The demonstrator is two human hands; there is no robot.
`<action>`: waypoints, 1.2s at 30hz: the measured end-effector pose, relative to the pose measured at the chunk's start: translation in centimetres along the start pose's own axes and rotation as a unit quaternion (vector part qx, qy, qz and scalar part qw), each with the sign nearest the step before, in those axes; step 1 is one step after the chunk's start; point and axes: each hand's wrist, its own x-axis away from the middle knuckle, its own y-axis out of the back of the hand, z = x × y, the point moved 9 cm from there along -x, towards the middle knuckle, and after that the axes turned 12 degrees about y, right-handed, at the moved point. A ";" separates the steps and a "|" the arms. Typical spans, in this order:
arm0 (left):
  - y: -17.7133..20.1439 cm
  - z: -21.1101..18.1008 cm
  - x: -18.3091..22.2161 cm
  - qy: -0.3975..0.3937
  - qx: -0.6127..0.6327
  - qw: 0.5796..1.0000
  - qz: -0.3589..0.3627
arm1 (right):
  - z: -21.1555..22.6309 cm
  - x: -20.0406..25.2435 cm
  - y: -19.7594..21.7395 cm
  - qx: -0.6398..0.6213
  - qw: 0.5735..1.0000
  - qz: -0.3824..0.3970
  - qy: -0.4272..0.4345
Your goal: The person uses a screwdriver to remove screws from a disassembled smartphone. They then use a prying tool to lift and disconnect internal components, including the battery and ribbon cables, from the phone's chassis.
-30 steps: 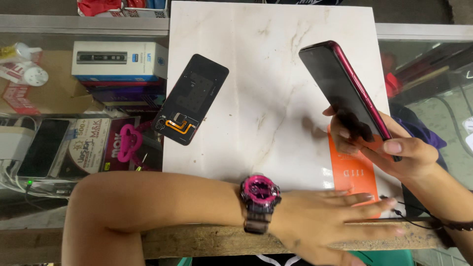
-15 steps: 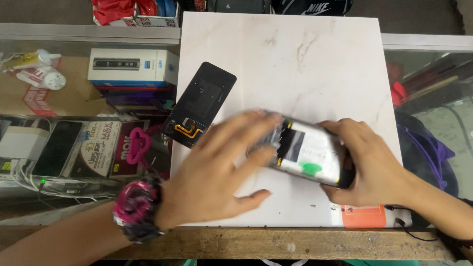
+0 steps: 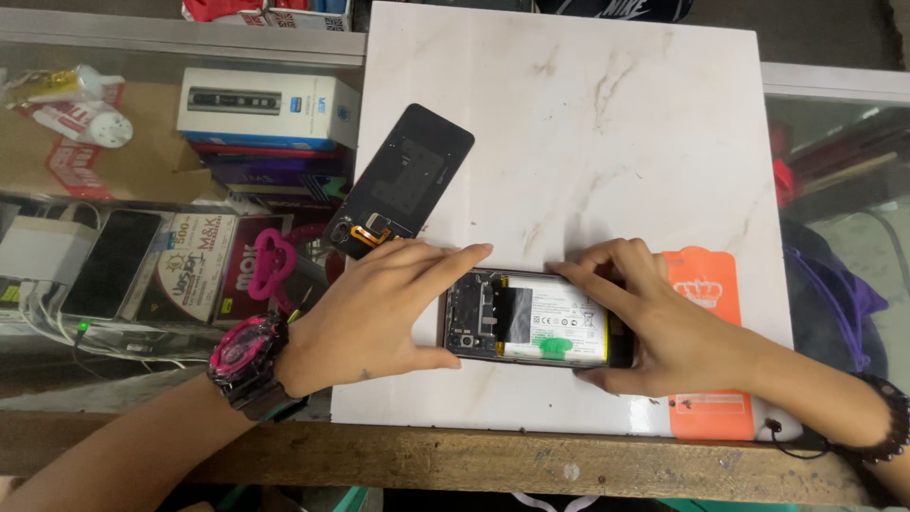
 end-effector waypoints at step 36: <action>6.0 -5.5 7.1 -0.174 0.180 0.965 -0.081 | 4.9 1.0 3.4 -0.251 0.953 -0.160 0.058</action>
